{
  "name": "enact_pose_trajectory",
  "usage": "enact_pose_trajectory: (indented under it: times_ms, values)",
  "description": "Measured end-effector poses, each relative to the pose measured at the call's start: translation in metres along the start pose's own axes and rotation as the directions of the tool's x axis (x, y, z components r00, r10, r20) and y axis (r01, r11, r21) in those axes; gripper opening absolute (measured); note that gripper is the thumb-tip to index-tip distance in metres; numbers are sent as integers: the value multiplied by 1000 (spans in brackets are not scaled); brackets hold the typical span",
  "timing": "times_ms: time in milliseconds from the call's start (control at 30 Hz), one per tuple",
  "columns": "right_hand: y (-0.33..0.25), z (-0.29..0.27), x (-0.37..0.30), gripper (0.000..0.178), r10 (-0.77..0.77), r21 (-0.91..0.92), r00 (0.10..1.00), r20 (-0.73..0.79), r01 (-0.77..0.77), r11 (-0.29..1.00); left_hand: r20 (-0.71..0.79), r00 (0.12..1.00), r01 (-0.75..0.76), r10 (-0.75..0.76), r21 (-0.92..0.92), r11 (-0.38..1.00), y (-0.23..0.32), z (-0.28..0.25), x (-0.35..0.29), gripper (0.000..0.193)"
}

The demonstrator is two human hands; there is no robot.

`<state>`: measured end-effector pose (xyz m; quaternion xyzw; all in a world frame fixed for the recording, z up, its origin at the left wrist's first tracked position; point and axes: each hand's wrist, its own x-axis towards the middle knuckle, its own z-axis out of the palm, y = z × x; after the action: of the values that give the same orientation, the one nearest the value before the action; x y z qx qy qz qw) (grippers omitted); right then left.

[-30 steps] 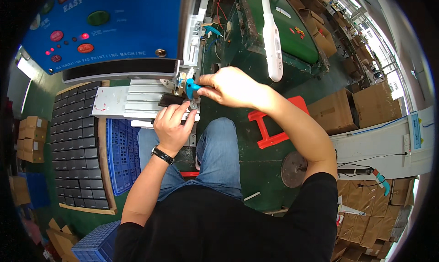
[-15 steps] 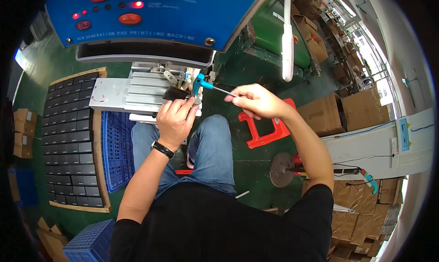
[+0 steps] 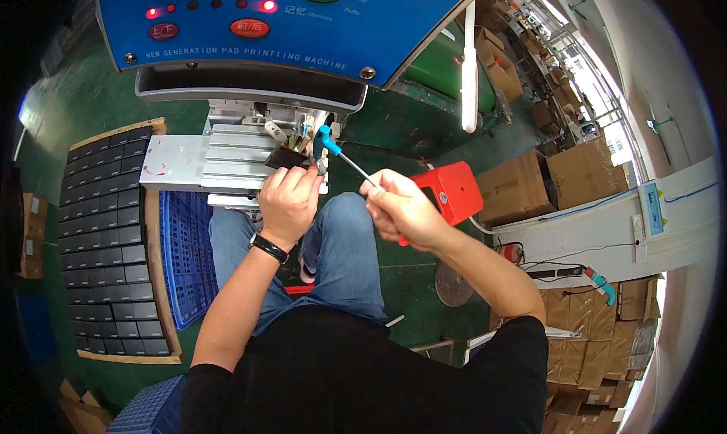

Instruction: Adjusting and cleaning a pad printing machine on a production floor.

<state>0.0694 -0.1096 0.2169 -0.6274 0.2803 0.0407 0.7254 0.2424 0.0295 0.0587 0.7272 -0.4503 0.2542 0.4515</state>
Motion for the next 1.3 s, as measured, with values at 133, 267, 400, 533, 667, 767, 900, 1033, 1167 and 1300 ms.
enact_pose_trajectory:
  times_ms: [133,267,400,533,667,767,900,1033,1167,1300]
  values:
    - [12,37,-7,24,-47,102,998,-36,51,993,-2,1000,-2,2,-7,1000,0,1,1,13]
    - [21,61,-4,37,-105,217,994,-25,108,970,18,1000,8,-8,-5,1000,1,0,0,12]
    - [22,58,-7,37,-120,263,993,-12,119,958,19,1000,13,-12,-15,1000,1,-2,2,13]
    - [4,25,9,45,9,191,985,174,-43,981,7,1000,-1,1,-46,999,0,-5,2,12]
    - [3,17,56,36,-110,197,982,155,79,977,28,1000,-1,3,-86,996,2,-12,2,13]
    - [10,17,73,28,-155,300,972,176,97,949,83,996,39,-24,-193,980,6,-31,4,18]
    - [18,21,68,23,-112,340,990,92,74,937,53,998,34,-21,-260,965,-1,-65,17,22]
    - [13,27,67,22,-160,461,983,88,102,881,94,986,158,-140,-232,960,-29,-67,57,45]
    - [23,20,31,32,-364,508,918,159,240,827,509,833,398,-217,-278,874,-52,-53,93,71]
    - [53,3,-4,33,-244,468,968,51,193,863,658,718,530,-227,-304,792,-61,-43,108,61]
